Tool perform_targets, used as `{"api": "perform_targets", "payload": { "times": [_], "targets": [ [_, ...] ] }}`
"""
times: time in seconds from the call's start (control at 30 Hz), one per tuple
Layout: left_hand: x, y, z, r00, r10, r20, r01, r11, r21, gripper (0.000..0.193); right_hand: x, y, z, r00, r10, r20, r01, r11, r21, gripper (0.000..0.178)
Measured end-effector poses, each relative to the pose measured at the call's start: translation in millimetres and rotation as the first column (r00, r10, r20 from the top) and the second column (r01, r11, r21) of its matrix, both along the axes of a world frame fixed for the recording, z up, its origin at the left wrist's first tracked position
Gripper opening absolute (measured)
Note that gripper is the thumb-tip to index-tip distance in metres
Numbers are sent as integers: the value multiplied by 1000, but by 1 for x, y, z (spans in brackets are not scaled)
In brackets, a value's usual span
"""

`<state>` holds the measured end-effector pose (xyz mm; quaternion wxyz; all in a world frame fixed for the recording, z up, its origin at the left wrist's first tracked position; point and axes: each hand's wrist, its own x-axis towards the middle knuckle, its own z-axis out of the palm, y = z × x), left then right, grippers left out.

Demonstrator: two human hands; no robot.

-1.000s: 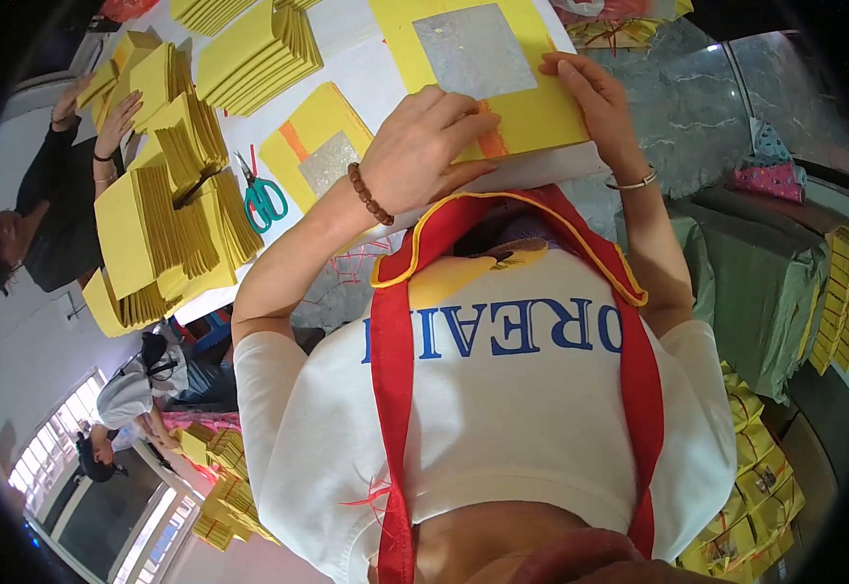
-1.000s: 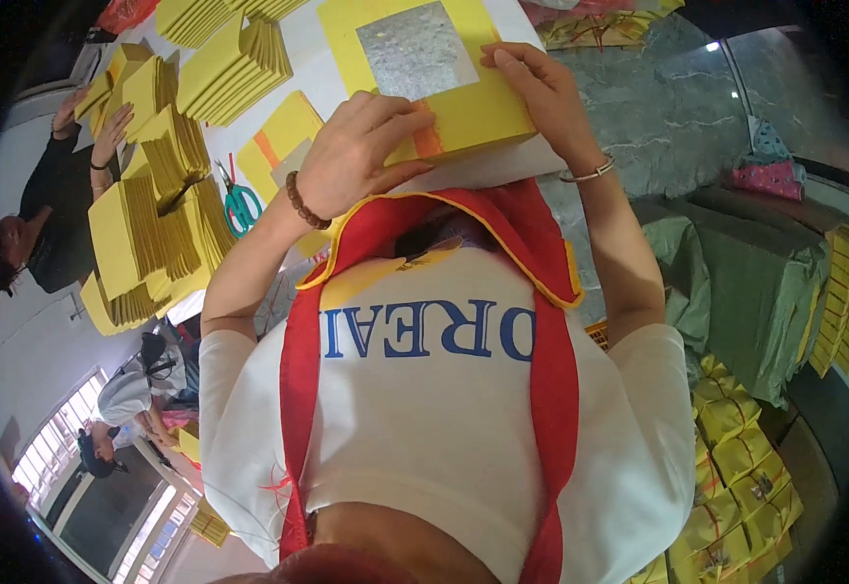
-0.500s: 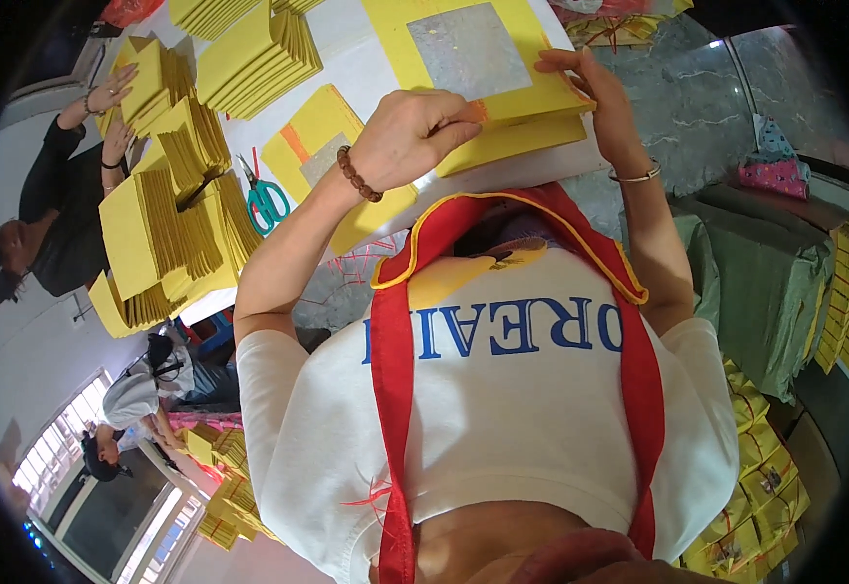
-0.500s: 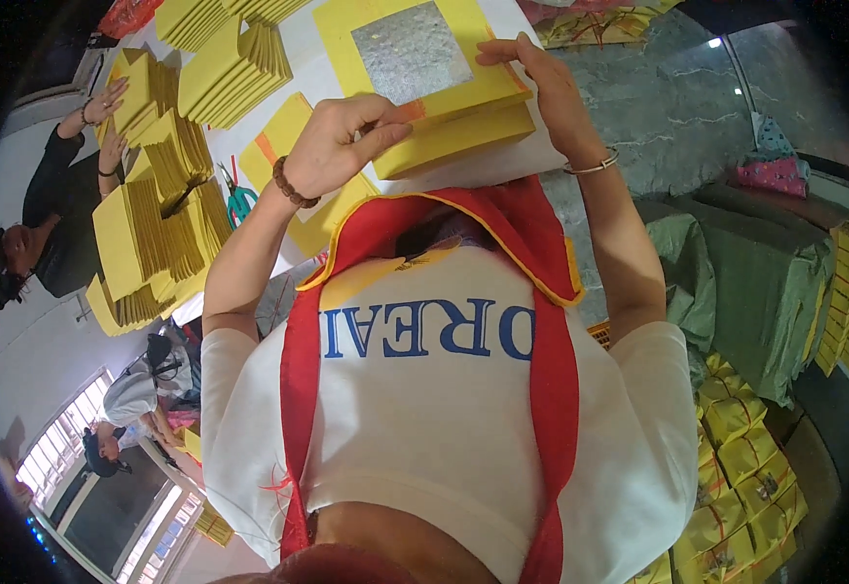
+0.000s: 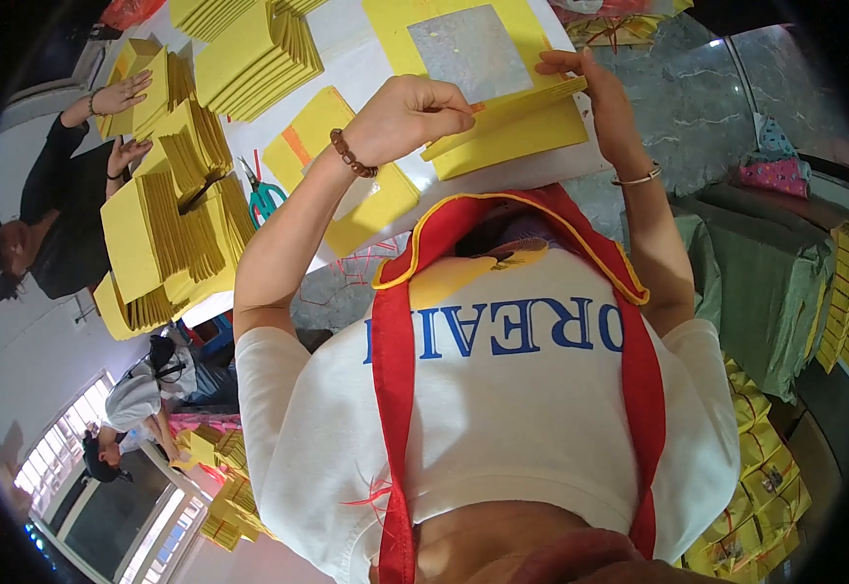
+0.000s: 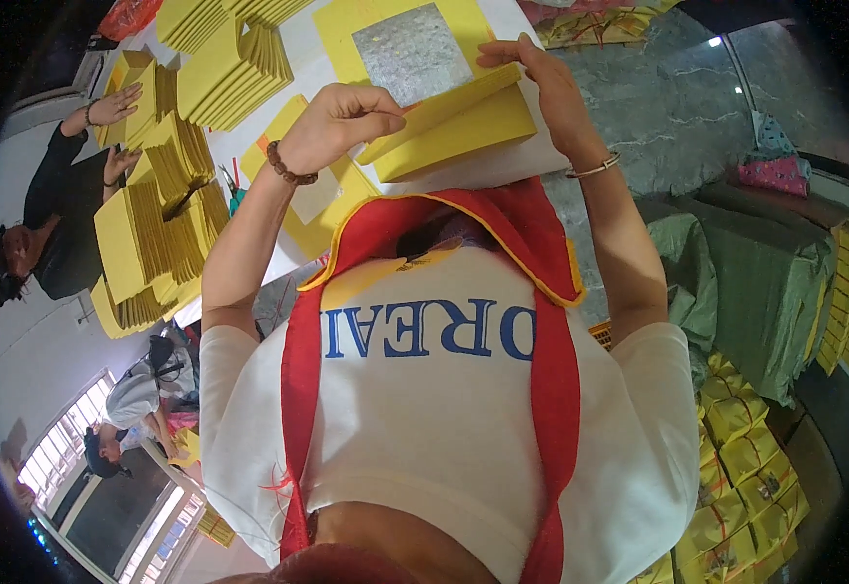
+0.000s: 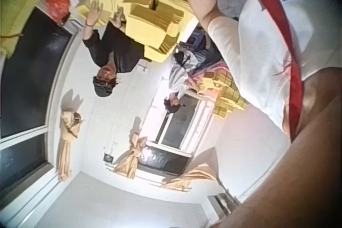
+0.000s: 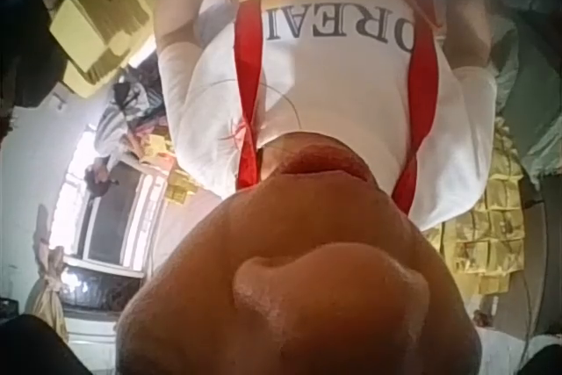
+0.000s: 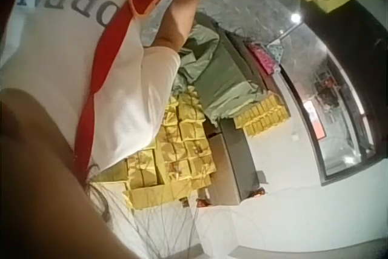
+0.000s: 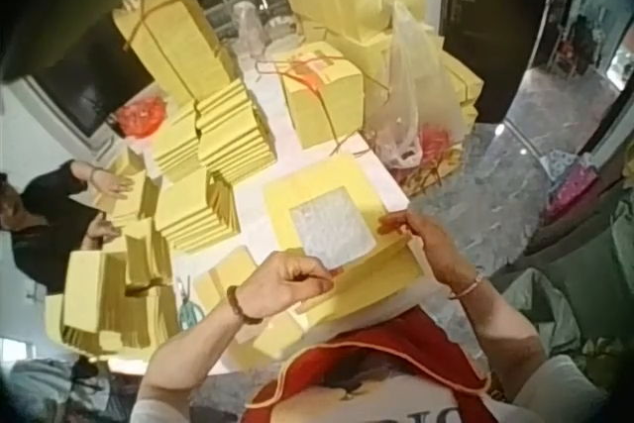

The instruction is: The person is folding and stacking sheets of yellow paper containing silver foil inserts.

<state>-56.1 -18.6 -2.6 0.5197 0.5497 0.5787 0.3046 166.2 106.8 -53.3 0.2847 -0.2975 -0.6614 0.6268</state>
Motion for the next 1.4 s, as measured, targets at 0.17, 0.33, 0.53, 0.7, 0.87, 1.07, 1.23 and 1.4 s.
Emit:
{"api": "perform_targets", "payload": {
  "times": [0.17, 0.33, 0.53, 0.7, 0.87, 1.07, 1.23, 1.4],
  "targets": [
    [-5, 6, 0, 998, -57, 37, 59, 996, -74, 15, 0, 1, -3, 1000, 1, 3, 0, 1000, -20, 49],
    [-5, 7, -2, 997, -30, 71, 34, 997, -64, 19, 0, 2, -4, 1000, 22, -9, -22, 999, -46, 50],
    [-6, 9, -2, 996, -28, 83, 34, 996, -81, 20, 5, 4, -9, 997, 71, -26, -71, 997, -14, 51],
    [-8, 11, -1, 995, -47, 89, 57, 993, -104, 19, 6, 3, -12, 992, 103, -69, -103, 995, 10, 56],
    [-10, 13, -3, 988, -76, 137, 94, 987, -128, 20, 6, 6, -14, 993, 105, -51, -105, 994, 0, 62],
    [-11, 14, -3, 984, -83, 159, 104, 986, -127, 19, 7, 7, -14, 993, 115, -39, -116, 993, -16, 65],
    [-10, 13, -3, 989, -57, 134, 73, 991, -115, 19, 10, 6, -18, 988, 122, -93, -126, 991, -38, 37],
    [-10, 9, -2, 989, -35, 144, 46, 996, -73, 19, 8, 1, -17, 992, 125, -7, -124, 987, 102, 28]
  ]
}}
